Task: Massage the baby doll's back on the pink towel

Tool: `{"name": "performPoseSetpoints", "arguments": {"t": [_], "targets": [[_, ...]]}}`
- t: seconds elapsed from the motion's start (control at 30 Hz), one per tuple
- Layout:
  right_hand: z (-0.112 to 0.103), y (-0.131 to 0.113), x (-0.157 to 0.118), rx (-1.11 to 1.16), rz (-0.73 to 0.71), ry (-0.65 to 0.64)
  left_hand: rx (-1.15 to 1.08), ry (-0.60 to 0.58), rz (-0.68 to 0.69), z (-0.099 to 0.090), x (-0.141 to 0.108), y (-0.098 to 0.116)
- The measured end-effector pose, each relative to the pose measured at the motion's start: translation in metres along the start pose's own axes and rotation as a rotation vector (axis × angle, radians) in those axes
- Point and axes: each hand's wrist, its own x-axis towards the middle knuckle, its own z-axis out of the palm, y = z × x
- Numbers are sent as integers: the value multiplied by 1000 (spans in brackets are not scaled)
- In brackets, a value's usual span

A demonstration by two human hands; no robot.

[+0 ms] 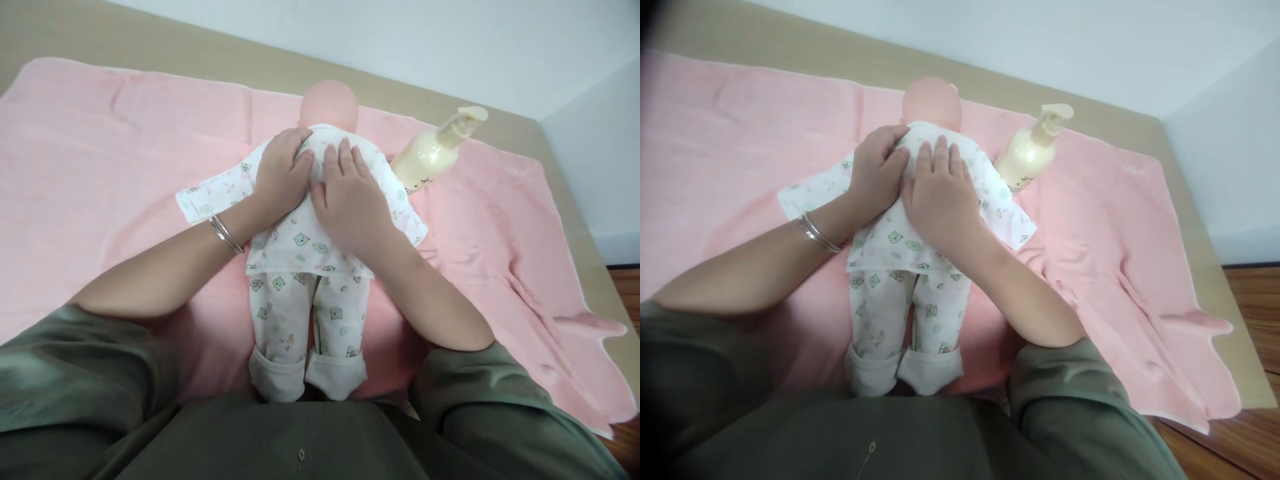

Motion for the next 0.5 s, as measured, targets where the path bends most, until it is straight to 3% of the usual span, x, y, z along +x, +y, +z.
{"name": "performPoseSetpoints", "arguments": {"t": [0.1, 0.2, 0.37, 0.5], "targets": [[1, -11, -1, -36, -69, -27, 14, 26, 54, 0, -2, 1], [-2, -6, 15, -56, -92, -99, 36, 48, 112, -2, -3, 1], [-7, 15, 32, -33, -20, -87, 11, 51, 108, -1, -7, -5], [-9, 13, 29, -71, 11, -74, -49, 47, 162, -2, -12, -12]]}}
